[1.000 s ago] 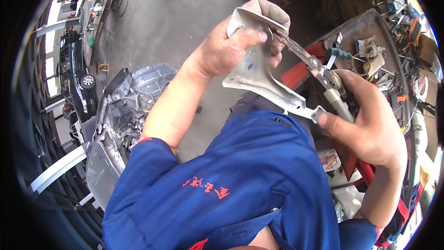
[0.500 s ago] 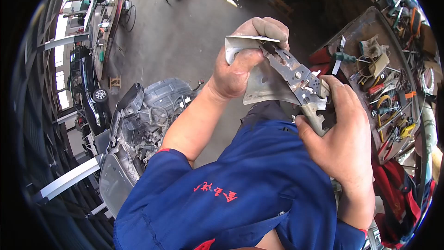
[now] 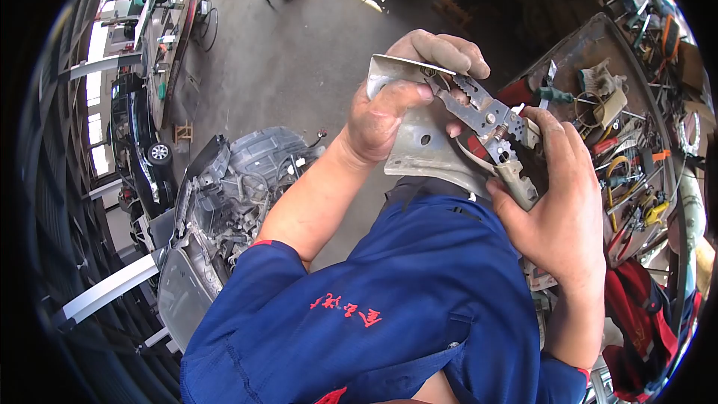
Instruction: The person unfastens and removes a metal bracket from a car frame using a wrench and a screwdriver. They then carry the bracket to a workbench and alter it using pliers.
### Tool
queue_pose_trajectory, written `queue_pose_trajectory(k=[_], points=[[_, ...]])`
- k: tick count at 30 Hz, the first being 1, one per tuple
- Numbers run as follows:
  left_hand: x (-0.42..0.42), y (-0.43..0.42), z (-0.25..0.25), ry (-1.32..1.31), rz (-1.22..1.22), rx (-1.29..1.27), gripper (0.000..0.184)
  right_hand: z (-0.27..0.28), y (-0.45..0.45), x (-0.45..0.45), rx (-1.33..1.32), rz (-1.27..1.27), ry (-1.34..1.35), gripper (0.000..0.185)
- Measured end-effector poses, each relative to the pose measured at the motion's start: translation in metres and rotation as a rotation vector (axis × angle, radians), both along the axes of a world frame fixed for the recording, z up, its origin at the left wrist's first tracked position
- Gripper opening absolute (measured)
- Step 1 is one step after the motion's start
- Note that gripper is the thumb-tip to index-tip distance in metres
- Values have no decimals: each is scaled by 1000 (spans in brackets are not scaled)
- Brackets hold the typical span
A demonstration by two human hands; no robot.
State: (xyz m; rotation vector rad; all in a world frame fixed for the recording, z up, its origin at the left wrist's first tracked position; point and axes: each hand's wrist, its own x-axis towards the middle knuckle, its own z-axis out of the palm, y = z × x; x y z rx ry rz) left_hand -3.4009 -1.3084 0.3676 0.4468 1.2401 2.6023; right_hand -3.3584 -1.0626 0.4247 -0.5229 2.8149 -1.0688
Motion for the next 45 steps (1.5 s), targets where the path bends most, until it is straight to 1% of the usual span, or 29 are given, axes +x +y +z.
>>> queue_pose_trajectory(k=[7,10,15,18,27,45], points=[[4,0,2,-100,14,-87,40,-2,-4,0,-34,-15,-52,68],[3,0,-1,-105,-2,-38,41,-3,-4,-2,-43,-15,-62,68],[1,1,0,-89,-25,-9,40,-2,0,-5,-20,6,-28,69],[0,1,2,-90,-17,-8,40,0,-1,-5,-14,-2,-72,70],[-1,-1,1,-104,-19,-15,40,-3,-2,-4,-25,3,-57,69],[2,-3,-5,-73,-17,-63,34,-7,-3,-3,-82,-2,-53,59]])
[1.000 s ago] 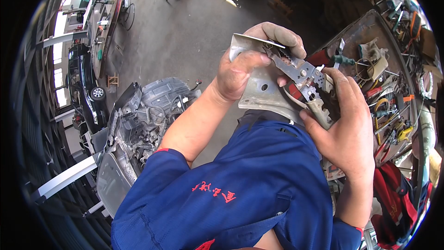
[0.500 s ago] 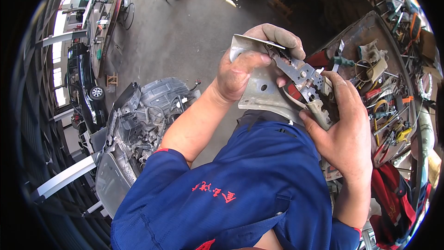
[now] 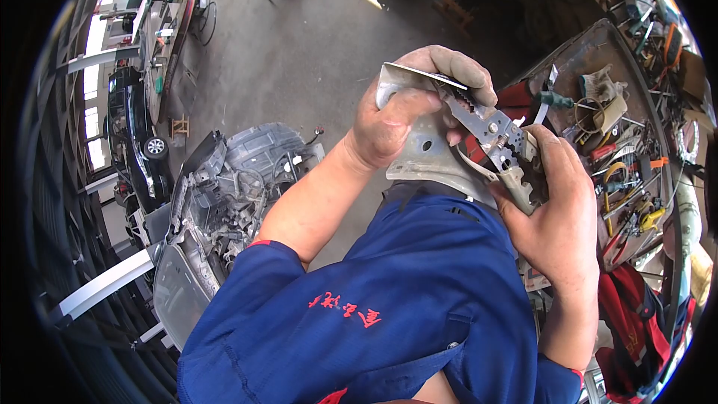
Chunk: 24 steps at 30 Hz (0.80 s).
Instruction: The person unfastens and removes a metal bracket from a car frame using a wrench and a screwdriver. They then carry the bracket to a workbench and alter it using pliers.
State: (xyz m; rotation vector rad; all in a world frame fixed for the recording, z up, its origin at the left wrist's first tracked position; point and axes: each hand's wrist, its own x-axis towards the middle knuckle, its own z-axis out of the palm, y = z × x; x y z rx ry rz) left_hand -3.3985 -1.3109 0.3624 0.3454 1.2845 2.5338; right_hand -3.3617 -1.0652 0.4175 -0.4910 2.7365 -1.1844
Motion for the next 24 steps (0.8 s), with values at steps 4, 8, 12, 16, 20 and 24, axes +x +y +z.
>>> queue_pose_trajectory(k=[4,8,12,16,20,24], points=[[0,-3,1,1,-20,-61,34,-1,0,0,12,-2,-13,58],[0,-3,0,-7,-18,-71,34,-2,1,0,17,3,-15,58],[0,-1,-1,46,12,-130,35,7,-1,0,54,-3,-10,60],[-1,0,-4,133,38,-211,36,11,1,-2,48,10,-73,61],[1,-1,0,65,20,-185,36,11,4,-4,8,12,-117,62],[2,-2,2,45,27,-195,35,11,4,-5,-1,31,-125,62]])
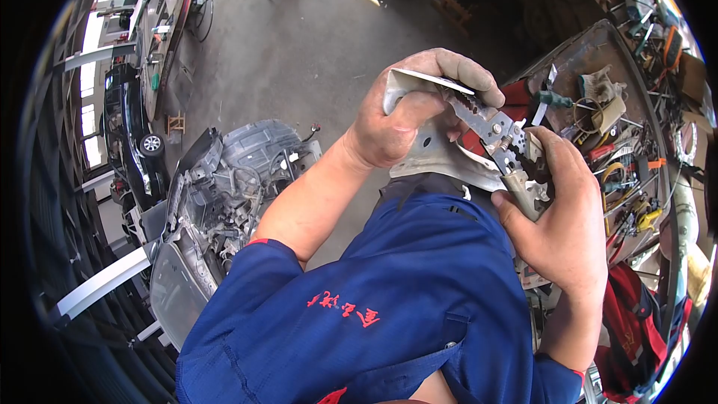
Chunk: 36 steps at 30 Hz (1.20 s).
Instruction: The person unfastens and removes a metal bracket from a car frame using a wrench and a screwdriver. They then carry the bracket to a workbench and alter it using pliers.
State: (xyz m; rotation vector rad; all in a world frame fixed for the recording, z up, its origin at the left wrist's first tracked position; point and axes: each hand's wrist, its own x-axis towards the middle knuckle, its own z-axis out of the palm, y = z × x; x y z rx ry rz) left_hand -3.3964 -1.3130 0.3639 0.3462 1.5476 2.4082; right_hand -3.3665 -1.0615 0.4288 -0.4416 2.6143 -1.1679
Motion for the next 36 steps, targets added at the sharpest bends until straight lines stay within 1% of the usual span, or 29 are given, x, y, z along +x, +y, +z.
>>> queue_pose_trajectory(k=[4,7,14,23,25,28,34,36], points=[[1,-1,4,-15,3,-26,35,1,0,-1,-4,29,-9,62],[1,0,-1,20,26,-40,34,1,0,-1,-14,40,-22,62],[-4,-2,-2,71,-17,59,34,1,-1,-4,-21,33,-50,61],[-5,0,-2,117,13,13,32,1,-2,-8,-86,12,-94,52],[-4,0,3,82,29,-22,32,1,-3,-9,-92,10,-102,51],[-5,-2,2,120,36,-102,31,0,-3,-9,-104,12,-95,49],[-5,-1,2,116,33,-84,29,2,-3,-12,-87,25,-112,48],[-7,-1,0,159,33,-98,29,0,-2,-12,-83,19,-108,48]])
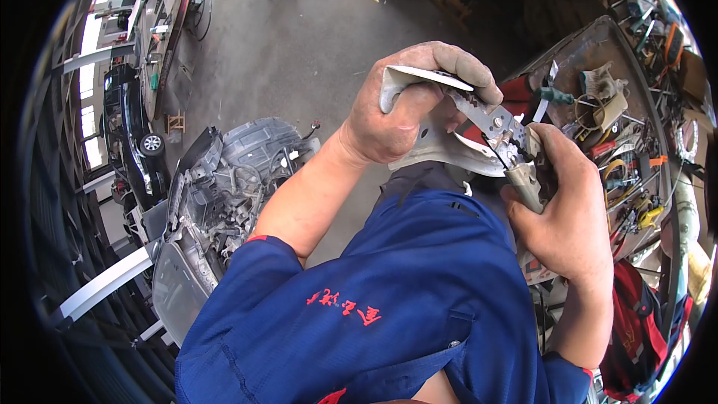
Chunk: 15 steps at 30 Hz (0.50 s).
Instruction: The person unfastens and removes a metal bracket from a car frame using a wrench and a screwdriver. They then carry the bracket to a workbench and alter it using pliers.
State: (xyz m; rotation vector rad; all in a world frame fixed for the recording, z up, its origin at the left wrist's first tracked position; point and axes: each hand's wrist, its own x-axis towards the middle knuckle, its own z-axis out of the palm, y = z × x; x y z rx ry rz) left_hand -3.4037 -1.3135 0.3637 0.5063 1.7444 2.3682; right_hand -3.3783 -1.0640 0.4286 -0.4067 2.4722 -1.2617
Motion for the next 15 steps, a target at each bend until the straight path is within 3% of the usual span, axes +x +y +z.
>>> queue_pose_trajectory(k=[9,15], points=[[3,-2,7,-101,17,5,32,-4,3,-3,40,12,5,60],[2,-3,7,-115,18,10,32,-2,0,-5,34,-6,65,50]])
